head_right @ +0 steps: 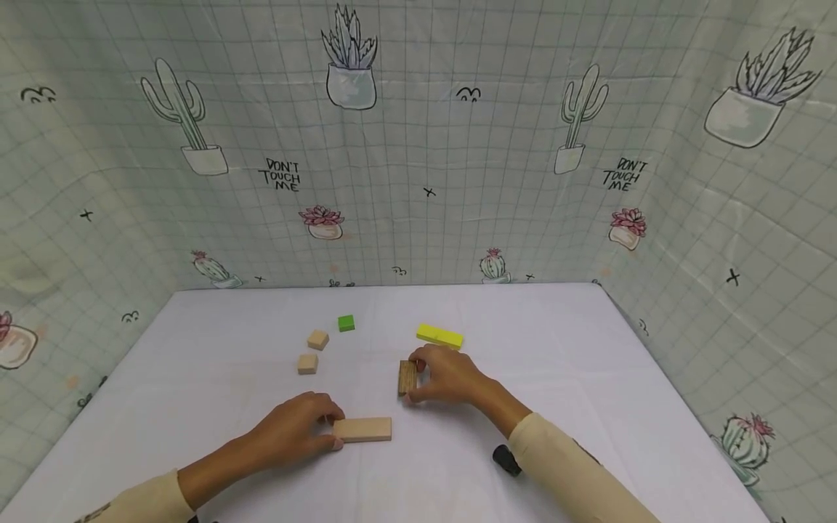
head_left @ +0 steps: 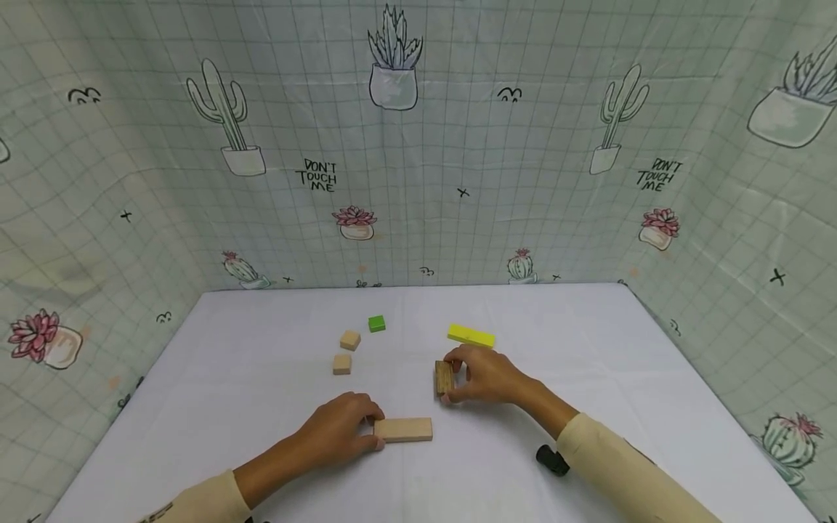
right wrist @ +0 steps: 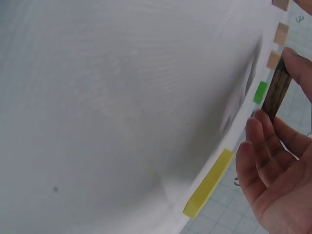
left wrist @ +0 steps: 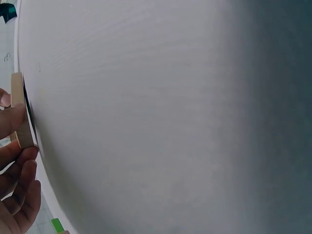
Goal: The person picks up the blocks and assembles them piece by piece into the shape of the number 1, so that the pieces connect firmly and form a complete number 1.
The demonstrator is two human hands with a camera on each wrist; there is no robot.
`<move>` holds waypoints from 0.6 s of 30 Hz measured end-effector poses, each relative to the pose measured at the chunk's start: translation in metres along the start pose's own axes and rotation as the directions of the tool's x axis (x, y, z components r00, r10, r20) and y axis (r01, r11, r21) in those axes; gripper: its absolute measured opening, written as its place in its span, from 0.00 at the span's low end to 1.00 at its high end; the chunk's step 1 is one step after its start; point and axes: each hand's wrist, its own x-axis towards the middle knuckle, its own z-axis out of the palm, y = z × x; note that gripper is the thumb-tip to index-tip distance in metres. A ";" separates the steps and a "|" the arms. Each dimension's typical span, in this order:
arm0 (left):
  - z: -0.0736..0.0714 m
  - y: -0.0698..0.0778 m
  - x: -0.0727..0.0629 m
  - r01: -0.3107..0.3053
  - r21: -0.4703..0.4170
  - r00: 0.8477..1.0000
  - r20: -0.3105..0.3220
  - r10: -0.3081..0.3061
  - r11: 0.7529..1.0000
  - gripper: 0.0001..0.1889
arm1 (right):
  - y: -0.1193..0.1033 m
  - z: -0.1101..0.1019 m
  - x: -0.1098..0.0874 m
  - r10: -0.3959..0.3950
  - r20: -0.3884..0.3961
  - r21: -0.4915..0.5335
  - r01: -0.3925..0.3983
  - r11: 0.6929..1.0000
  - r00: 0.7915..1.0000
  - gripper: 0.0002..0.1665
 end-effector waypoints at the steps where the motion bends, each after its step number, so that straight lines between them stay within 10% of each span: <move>1: 0.000 0.000 0.000 0.000 0.003 1.000 -0.002 0.000 1.000 0.16 | 0.000 0.000 0.001 -0.001 -0.001 -0.006 0.001 1.000 1.000 0.37; 18: 0.002 -0.002 0.001 0.012 0.011 1.000 -0.008 -0.012 1.000 0.15 | -0.006 -0.001 0.006 0.015 0.008 -0.024 -0.014 1.000 1.000 0.37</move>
